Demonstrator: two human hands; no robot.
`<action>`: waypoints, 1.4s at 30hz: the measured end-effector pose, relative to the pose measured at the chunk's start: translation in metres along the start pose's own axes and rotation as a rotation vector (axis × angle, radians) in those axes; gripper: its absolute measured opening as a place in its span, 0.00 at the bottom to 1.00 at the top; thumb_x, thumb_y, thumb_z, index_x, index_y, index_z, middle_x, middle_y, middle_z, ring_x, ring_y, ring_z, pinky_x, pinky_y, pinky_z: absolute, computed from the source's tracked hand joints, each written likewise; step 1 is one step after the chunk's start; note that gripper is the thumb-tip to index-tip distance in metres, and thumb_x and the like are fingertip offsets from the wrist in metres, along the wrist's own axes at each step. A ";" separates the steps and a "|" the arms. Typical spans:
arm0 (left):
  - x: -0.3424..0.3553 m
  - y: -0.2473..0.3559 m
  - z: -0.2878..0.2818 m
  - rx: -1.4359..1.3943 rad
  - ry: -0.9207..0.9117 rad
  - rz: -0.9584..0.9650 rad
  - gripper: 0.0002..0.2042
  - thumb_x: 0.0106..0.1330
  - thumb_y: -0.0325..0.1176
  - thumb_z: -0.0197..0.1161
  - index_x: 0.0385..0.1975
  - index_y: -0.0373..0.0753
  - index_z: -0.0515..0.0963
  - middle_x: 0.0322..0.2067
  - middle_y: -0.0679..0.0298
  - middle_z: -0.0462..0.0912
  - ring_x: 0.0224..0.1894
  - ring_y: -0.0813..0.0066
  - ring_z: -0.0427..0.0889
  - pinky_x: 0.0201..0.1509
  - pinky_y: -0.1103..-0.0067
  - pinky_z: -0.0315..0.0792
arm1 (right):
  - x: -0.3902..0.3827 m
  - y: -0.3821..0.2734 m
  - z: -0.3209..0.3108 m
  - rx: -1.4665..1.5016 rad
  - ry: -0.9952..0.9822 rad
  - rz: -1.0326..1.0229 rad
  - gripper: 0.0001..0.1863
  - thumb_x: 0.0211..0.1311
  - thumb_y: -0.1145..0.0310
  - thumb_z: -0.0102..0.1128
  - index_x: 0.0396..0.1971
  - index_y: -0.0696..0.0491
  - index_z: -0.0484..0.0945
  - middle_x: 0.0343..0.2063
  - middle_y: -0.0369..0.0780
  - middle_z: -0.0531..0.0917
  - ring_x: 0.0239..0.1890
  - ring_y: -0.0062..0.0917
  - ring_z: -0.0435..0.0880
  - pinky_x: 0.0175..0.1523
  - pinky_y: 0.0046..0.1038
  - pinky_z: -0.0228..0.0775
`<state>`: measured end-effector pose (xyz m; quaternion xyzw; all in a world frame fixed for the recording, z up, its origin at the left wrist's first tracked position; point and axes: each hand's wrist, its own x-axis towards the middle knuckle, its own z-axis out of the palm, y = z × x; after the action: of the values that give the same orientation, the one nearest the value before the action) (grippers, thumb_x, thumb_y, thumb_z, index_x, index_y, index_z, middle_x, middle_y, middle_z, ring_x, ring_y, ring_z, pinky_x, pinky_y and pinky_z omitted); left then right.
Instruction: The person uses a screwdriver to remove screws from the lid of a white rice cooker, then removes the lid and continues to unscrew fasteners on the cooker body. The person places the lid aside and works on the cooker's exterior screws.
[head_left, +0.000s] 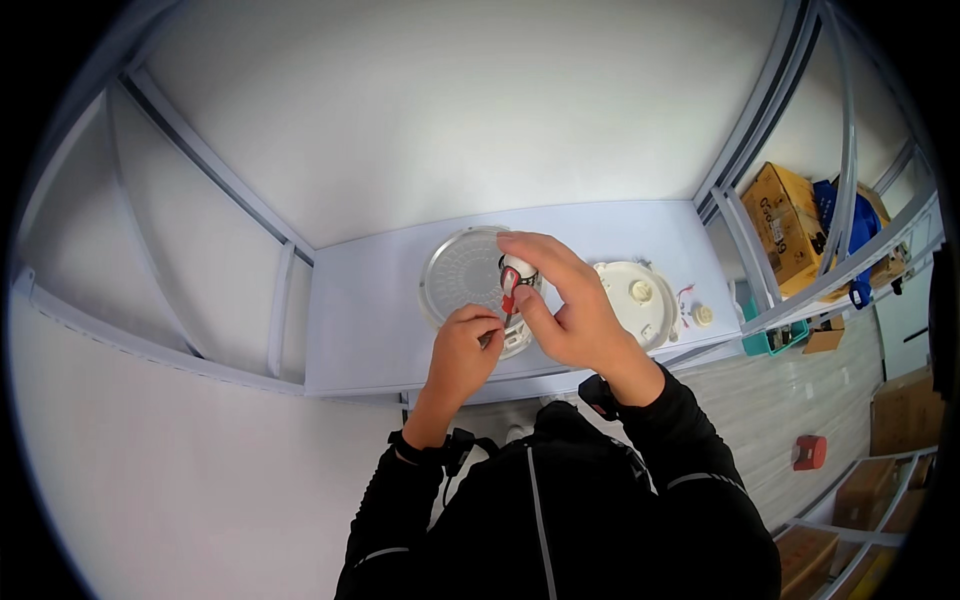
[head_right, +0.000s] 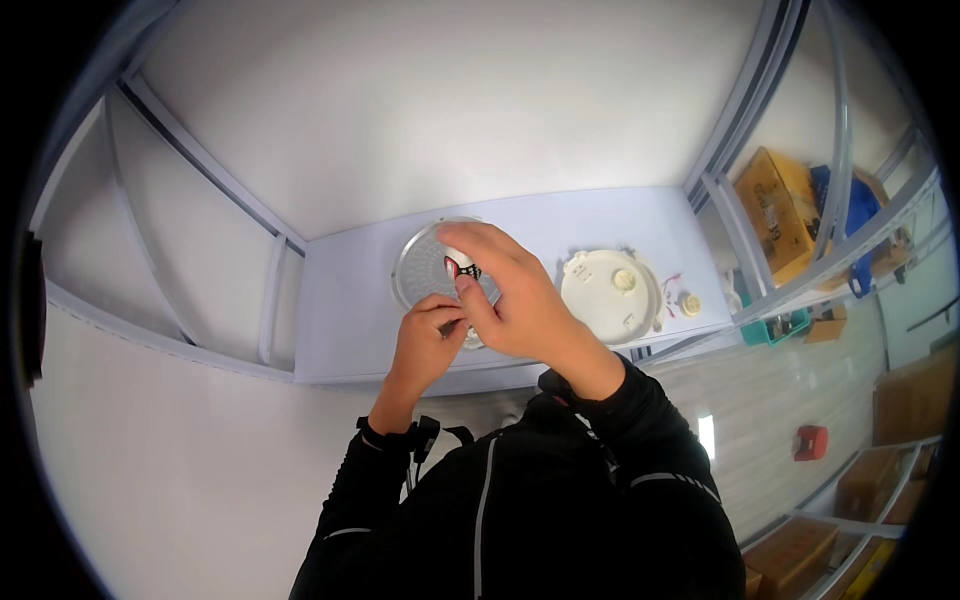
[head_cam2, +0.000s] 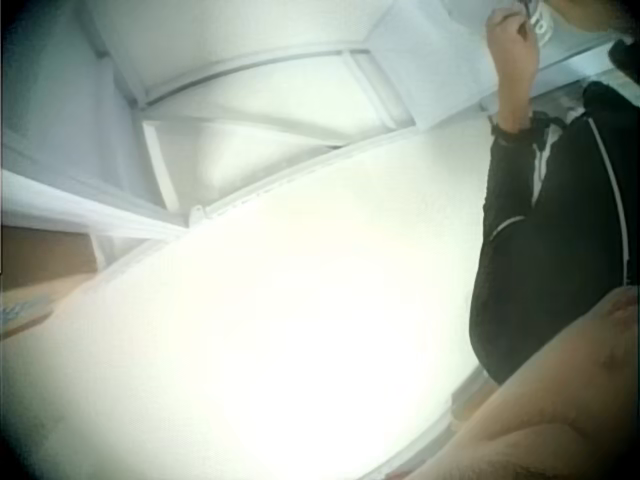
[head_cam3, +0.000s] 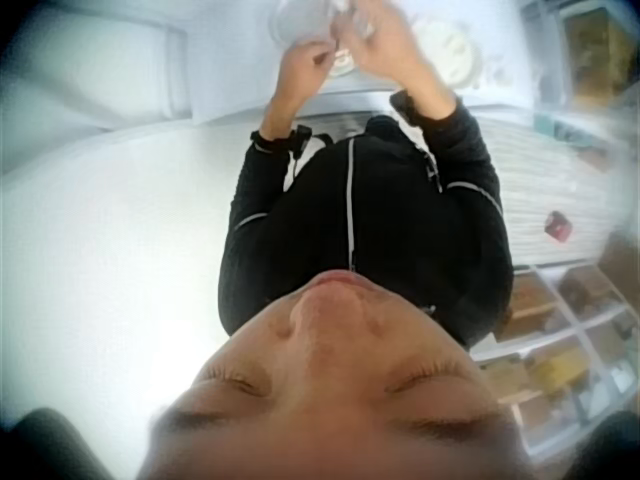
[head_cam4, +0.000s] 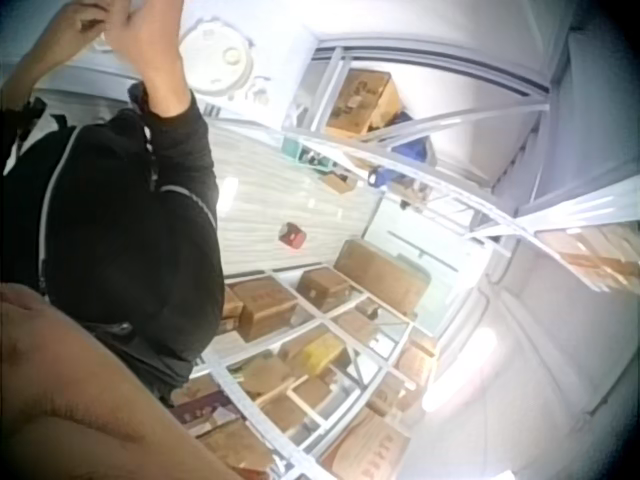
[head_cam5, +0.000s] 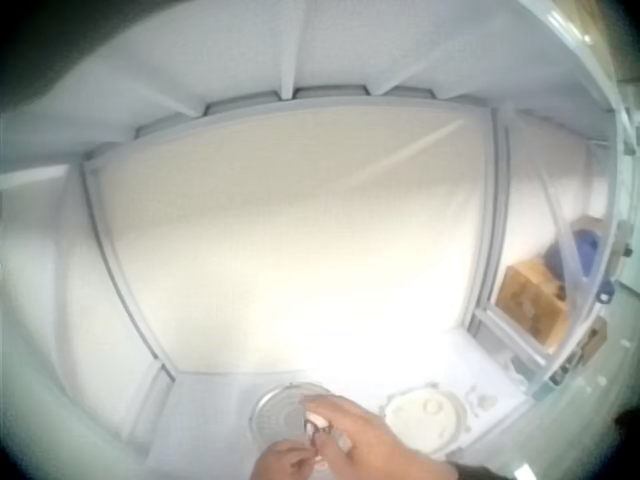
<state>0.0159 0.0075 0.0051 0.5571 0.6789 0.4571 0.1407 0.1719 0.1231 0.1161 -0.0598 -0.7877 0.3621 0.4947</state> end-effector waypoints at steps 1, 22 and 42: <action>0.000 -0.001 0.001 -0.004 0.001 -0.004 0.05 0.62 0.23 0.70 0.36 0.32 0.88 0.41 0.58 0.88 0.43 0.55 0.87 0.45 0.68 0.83 | -0.001 0.000 -0.001 -0.029 -0.023 0.014 0.24 0.62 0.78 0.73 0.60 0.56 0.83 0.48 0.44 0.83 0.48 0.34 0.84 0.54 0.30 0.77; 0.006 0.009 -0.010 0.138 -0.072 -0.007 0.06 0.63 0.30 0.74 0.37 0.39 0.91 0.41 0.64 0.88 0.44 0.60 0.86 0.47 0.69 0.81 | -0.002 0.002 -0.001 0.103 -0.087 0.030 0.22 0.62 0.75 0.73 0.57 0.57 0.84 0.56 0.48 0.83 0.53 0.37 0.85 0.57 0.33 0.78; 0.008 0.013 -0.010 0.196 -0.049 0.000 0.06 0.62 0.31 0.75 0.36 0.41 0.90 0.42 0.67 0.88 0.45 0.62 0.87 0.47 0.69 0.82 | 0.001 0.004 -0.005 -0.026 -0.142 0.040 0.27 0.62 0.80 0.66 0.63 0.58 0.80 0.54 0.47 0.83 0.50 0.37 0.84 0.57 0.34 0.78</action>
<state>0.0142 0.0099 0.0227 0.5793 0.7166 0.3748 0.1018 0.1749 0.1290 0.1154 -0.0562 -0.8241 0.3652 0.4293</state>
